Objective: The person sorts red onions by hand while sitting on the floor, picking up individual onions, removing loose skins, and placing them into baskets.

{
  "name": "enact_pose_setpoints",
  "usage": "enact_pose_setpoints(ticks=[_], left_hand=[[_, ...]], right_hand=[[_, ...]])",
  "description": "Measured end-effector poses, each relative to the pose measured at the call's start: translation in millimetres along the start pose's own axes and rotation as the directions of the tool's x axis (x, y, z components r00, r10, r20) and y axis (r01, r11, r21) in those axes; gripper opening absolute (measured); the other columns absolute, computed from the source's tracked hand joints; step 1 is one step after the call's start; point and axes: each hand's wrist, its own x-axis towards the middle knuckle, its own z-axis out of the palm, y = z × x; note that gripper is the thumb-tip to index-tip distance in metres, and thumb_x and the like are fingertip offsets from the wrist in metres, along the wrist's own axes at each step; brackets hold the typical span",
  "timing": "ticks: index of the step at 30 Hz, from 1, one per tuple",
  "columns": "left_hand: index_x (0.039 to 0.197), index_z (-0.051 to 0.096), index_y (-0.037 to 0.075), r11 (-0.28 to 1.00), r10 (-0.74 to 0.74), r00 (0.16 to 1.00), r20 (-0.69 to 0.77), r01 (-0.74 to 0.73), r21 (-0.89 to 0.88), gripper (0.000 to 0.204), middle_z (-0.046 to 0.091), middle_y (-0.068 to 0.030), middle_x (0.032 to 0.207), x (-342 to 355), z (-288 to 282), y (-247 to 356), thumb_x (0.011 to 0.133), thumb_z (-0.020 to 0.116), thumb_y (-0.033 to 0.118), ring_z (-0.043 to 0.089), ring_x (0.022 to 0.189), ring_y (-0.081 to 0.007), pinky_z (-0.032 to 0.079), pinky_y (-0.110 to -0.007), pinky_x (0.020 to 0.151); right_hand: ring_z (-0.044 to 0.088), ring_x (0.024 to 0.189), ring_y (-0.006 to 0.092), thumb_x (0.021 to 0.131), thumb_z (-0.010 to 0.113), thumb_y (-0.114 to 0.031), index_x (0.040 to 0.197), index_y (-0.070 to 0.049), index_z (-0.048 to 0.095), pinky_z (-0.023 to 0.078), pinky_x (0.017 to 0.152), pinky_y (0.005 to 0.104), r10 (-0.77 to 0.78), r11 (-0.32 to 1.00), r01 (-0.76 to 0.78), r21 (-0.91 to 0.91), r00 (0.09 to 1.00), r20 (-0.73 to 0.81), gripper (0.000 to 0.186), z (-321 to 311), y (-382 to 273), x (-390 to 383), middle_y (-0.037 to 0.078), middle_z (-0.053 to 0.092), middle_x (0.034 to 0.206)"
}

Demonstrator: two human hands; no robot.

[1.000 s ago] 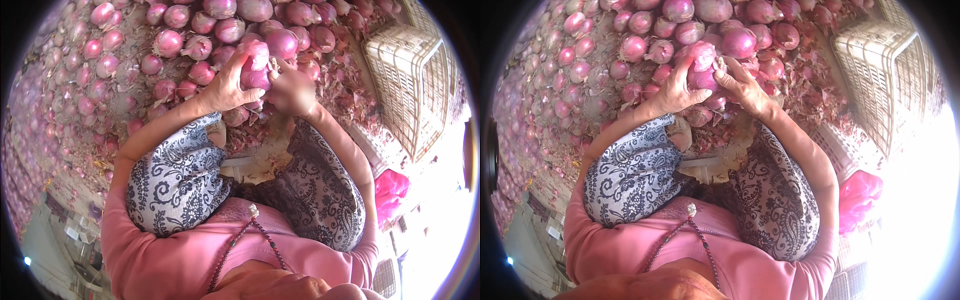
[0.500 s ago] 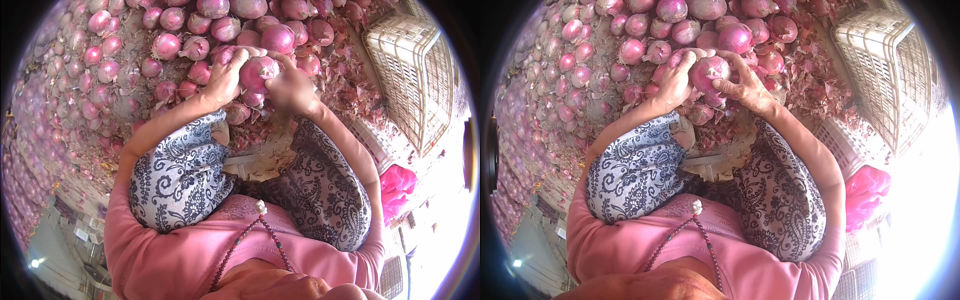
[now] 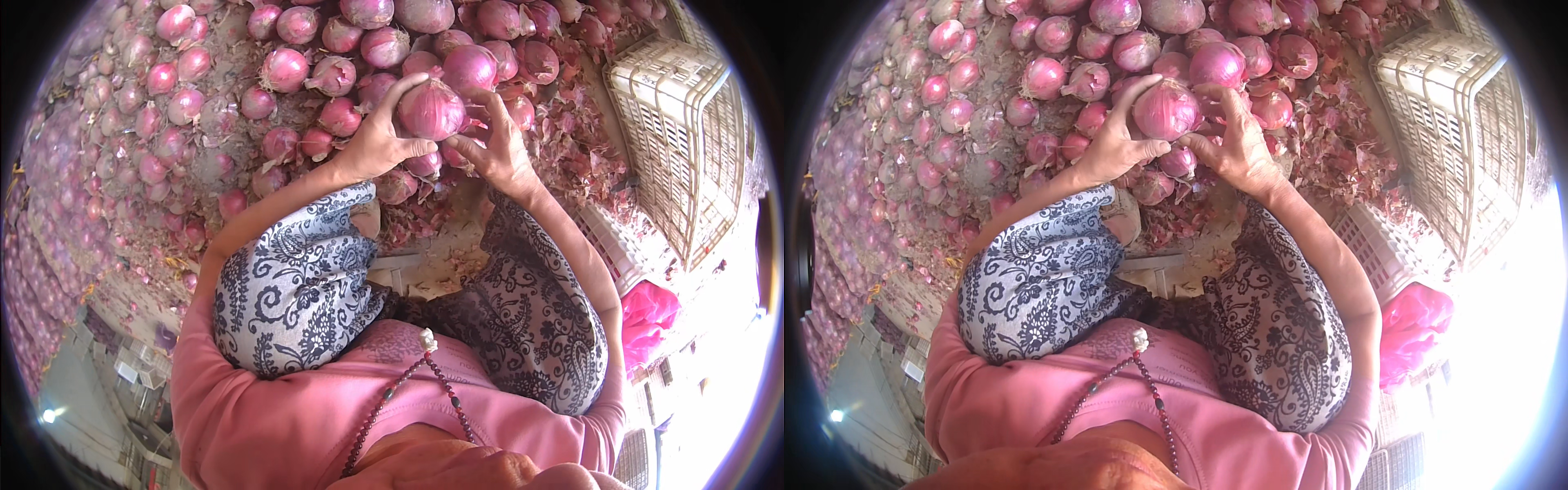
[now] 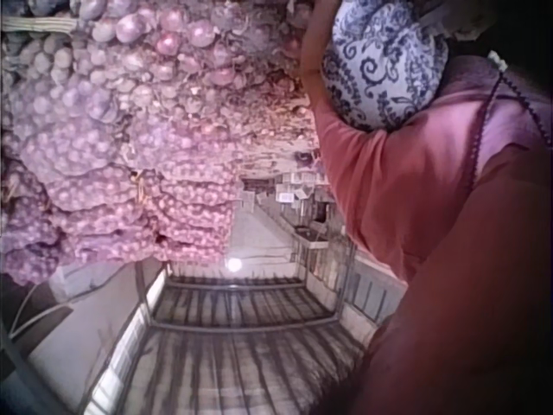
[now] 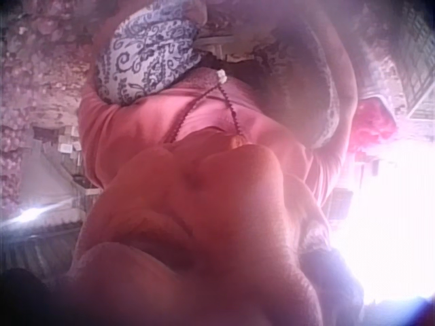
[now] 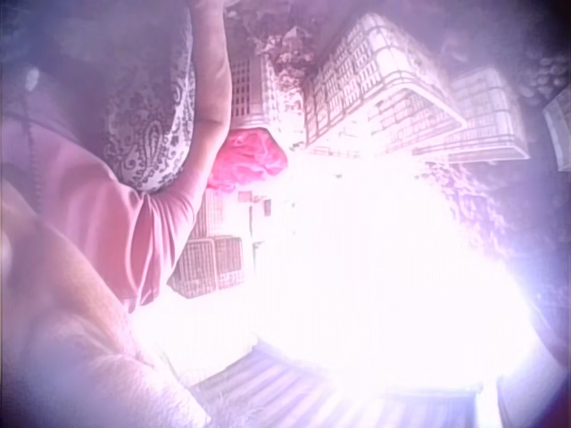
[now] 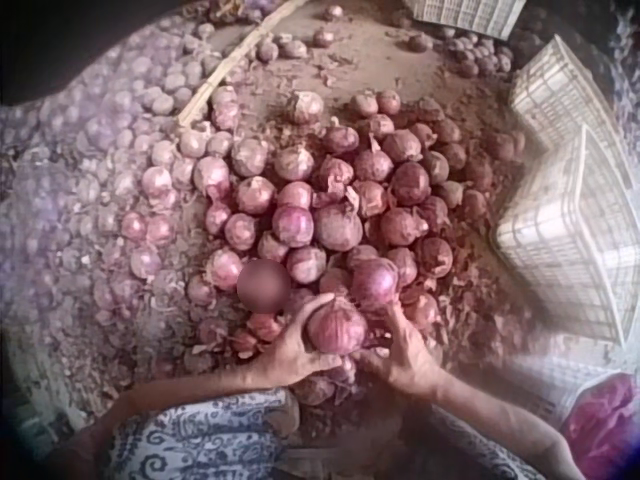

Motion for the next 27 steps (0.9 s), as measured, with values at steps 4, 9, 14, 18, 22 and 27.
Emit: enact_pose_setpoints(ticks=[4, 9, 14, 18, 22, 27], left_hand=[[0.149, 0.028, 0.003, 0.911, 0.173, 0.984, -0.037, -0.146, 0.387, 0.097, 0.045, -0.0199, 0.145, 1.6, -2.2, 4.6, 0.073, 0.086, 0.011, 0.047, 0.133, -0.0286, 0.039, -0.04, 0.111], [0.15, 0.025, 0.003, 0.874, 0.224, 0.972, -0.076, -0.166, 0.457, 0.101, 0.044, -0.0231, 0.143, -1.1, 1.6, 3.8, 0.071, 0.087, 0.011, 0.047, 0.133, -0.0337, 0.04, -0.042, 0.109], [0.149, 0.025, 0.003, 0.822, 0.244, 0.969, -0.043, -0.182, 0.54, 0.1, 0.045, -0.0226, 0.141, -0.4, -0.1, 0.3, 0.072, 0.087, 0.016, 0.049, 0.13, -0.0351, 0.042, -0.043, 0.107], [0.146, 0.032, 0.004, 0.806, 0.27, 0.963, 0.013, -0.234, 0.544, 0.093, 0.045, -0.0208, 0.142, 4.7, -2.1, 5.0, 0.07, 0.085, 0.009, 0.048, 0.13, -0.0341, 0.04, -0.041, 0.109], [0.143, 0.035, 0.004, 0.822, 0.209, 0.977, 0.037, -0.197, 0.534, 0.088, 0.047, -0.0186, 0.14, 2.7, -5.4, -1.1, 0.071, 0.085, 0.014, 0.048, 0.129, -0.0337, 0.039, -0.043, 0.109], [0.142, 0.036, 0.004, 0.839, 0.123, 0.992, 0.01, -0.109, 0.532, 0.089, 0.049, -0.0207, 0.137, -2.5, -6.6, -1.9, 0.071, 0.086, 0.022, 0.048, 0.129, -0.0346, 0.04, -0.045, 0.108]], right_hand=[[0.058, 0.113, 0.0213, 0.085, 0.076, -0.01, 0.13, -0.004, 0.045, 0.054, 0.085, 0.0323, 0.09, 0.956, -0.103, 0.275, 0.994, 0.059, 0.056, -0.7, 10.6, 3.3, 0.013, 0.057, 0.122], [0.06, 0.097, 0.0116, 0.084, 0.076, -0.003, 0.122, -0.007, 0.05, 0.051, 0.072, 0.0244, 0.245, 0.777, -0.268, 0.57, 0.962, 0.118, 0.046, -0.8, 16.1, 3.1, 0.007, 0.06, 0.116], [0.059, 0.086, 0.0091, 0.084, 0.073, 0.003, 0.106, -0.006, 0.057, 0.051, 0.069, 0.0237, 0.209, 0.728, -0.242, 0.642, 0.97, 0.128, 0.029, -2.6, 25.6, 2.7, 0.003, 0.064, 0.103], [0.058, 0.075, 0.0071, 0.084, 0.074, 0.002, 0.092, -0.006, 0.06, 0.048, 0.063, 0.0222, 0.17, 0.805, -0.181, 0.565, 0.983, 0.072, 0.018, 0.5, 33.9, 3.1, 0.001, 0.065, 0.088], [0.056, 0.065, 0.0071, 0.085, 0.073, 0.001, 0.085, -0.006, 0.061, 0.045, 0.058, 0.0229, 0.185, 0.824, -0.202, 0.529, 0.979, 0.086, 0.014, 2.1, 35.4, 2.1, 0.0, 0.062, 0.076], [0.057, 0.064, 0.0086, 0.088, 0.07, 0.0, 0.085, -0.005, 0.06, 0.046, 0.059, 0.0237, 0.247, 0.795, -0.271, 0.542, 0.962, 0.119, 0.012, 3.0, 29.0, 0.6, 0.002, 0.064, 0.077]])
